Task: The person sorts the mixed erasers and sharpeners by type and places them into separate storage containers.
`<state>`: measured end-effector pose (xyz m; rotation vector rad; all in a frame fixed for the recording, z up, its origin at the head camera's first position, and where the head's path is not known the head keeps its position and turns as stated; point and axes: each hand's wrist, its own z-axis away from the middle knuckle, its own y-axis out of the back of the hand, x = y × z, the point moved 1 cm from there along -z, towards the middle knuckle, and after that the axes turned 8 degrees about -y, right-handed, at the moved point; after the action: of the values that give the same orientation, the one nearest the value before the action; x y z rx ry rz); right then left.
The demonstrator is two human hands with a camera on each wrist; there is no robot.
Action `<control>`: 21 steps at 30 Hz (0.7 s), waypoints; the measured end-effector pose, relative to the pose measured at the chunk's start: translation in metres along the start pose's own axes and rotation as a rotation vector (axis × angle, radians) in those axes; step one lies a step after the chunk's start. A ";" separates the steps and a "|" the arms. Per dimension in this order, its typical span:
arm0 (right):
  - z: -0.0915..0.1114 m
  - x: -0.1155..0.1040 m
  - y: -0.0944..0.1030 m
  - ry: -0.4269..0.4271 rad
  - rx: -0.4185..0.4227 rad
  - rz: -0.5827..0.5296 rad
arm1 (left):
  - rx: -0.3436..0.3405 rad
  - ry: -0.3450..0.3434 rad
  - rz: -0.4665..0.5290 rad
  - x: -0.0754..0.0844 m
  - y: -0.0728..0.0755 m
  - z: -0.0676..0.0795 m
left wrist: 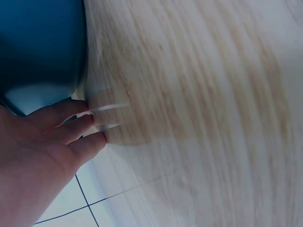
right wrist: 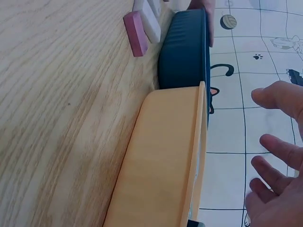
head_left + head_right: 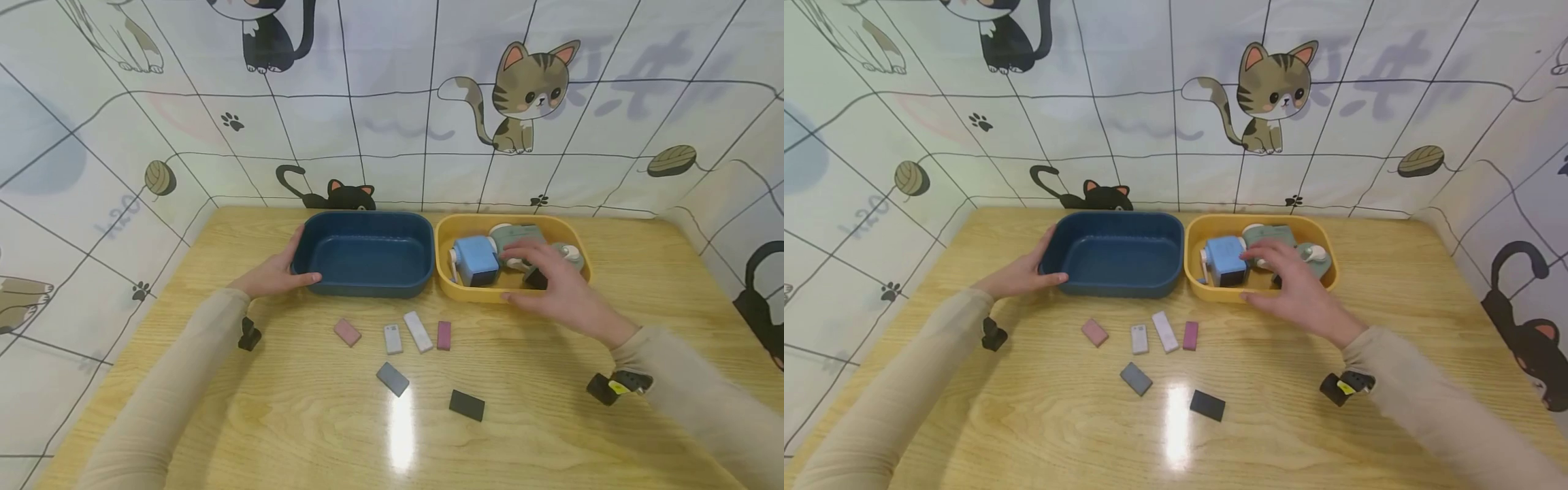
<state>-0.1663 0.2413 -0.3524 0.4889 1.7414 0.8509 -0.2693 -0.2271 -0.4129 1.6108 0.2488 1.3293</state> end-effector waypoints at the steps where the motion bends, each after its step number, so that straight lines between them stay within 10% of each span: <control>1: 0.000 0.000 -0.002 0.017 -0.003 -0.001 | -0.001 0.001 -0.003 0.000 0.000 0.000; 21: 0.009 0.002 -0.038 0.153 -0.159 -0.179 | 0.013 0.009 0.008 -0.001 -0.001 0.000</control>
<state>-0.1549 0.2200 -0.3835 0.1627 1.8076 0.9077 -0.2695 -0.2275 -0.4141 1.6181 0.2568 1.3439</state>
